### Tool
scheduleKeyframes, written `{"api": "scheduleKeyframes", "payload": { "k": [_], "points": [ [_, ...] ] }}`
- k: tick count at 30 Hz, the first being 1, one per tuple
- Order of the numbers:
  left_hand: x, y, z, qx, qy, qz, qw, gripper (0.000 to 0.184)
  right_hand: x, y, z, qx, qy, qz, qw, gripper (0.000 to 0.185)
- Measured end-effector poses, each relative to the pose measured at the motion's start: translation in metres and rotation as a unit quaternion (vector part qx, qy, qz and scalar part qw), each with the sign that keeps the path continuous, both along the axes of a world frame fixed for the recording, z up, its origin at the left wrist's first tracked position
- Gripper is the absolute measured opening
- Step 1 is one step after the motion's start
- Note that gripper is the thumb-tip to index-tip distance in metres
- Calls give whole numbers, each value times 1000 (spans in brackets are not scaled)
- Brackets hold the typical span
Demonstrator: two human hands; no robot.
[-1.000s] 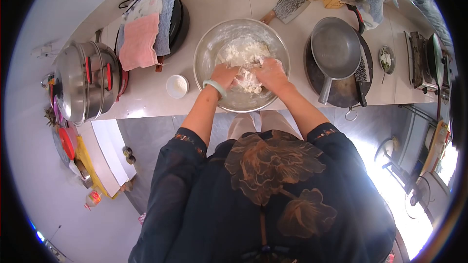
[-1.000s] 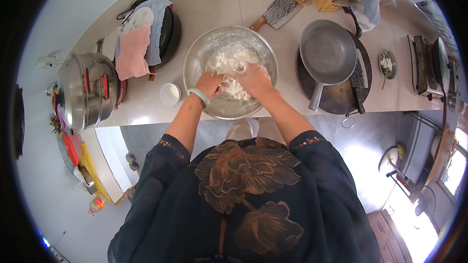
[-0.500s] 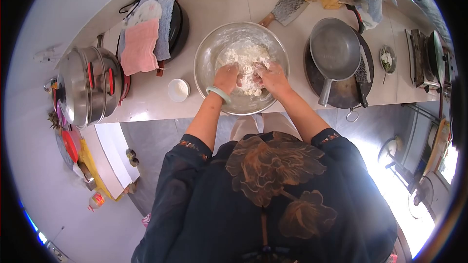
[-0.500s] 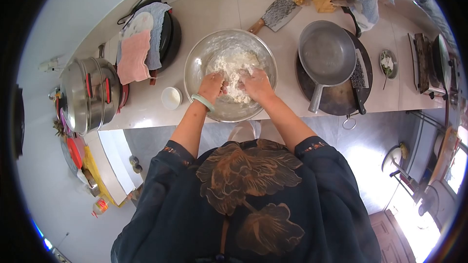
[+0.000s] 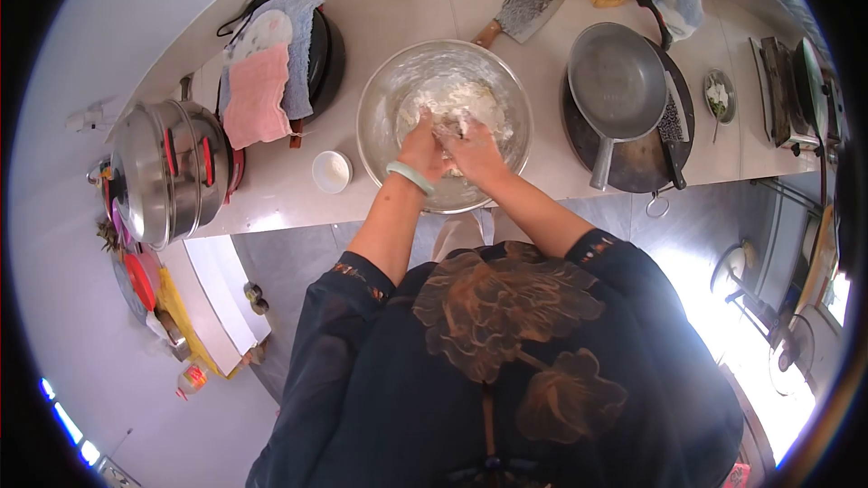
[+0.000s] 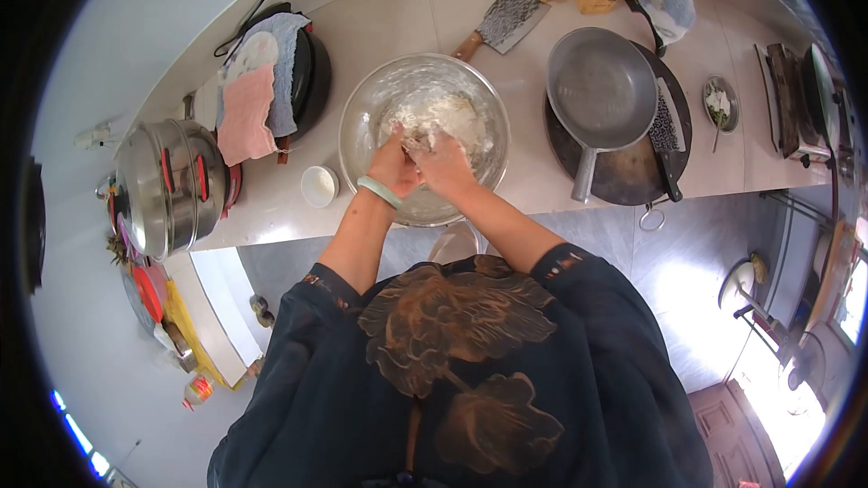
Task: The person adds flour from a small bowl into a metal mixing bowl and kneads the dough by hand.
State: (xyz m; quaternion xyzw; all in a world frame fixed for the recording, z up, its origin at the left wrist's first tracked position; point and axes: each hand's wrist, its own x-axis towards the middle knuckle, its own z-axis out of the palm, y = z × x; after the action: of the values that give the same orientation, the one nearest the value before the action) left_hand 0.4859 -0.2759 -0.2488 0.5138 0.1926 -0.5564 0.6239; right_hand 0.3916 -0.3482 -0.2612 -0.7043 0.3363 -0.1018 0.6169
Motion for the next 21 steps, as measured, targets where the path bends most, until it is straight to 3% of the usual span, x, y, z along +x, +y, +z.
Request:
{"api": "scheduleKeyframes", "payload": {
  "k": [2,5,7,8,11,12,15,18,21],
  "points": [
    [-9,-8,6,-25,-13,47,999,52,4,11,-40,-181,5,36,983,41],
    [-10,-2,10,-33,-14,13,999,53,3,7,-59,-418,-1,122,900,44],
    [-10,2,25,-23,6,-10,1000,55,12,-7,-14,-79,61,75,992,44],
    [-9,4,30,-18,16,-22,999,56,15,-14,2,97,89,46,990,44],
    [-3,14,31,-64,55,-51,995,58,23,-38,-3,16,134,52,989,45],
    [-1,17,32,-62,55,-46,995,58,22,-41,-8,-49,129,36,990,46],
    [1,22,27,-59,52,-42,996,55,22,-38,-9,-97,114,-41,988,46],
    [-7,17,20,-66,37,-46,996,48,20,-30,23,126,47,-37,990,37],
    [-14,14,14,-58,24,-14,998,39,26,-30,63,270,73,-119,953,37]
  ]
}}
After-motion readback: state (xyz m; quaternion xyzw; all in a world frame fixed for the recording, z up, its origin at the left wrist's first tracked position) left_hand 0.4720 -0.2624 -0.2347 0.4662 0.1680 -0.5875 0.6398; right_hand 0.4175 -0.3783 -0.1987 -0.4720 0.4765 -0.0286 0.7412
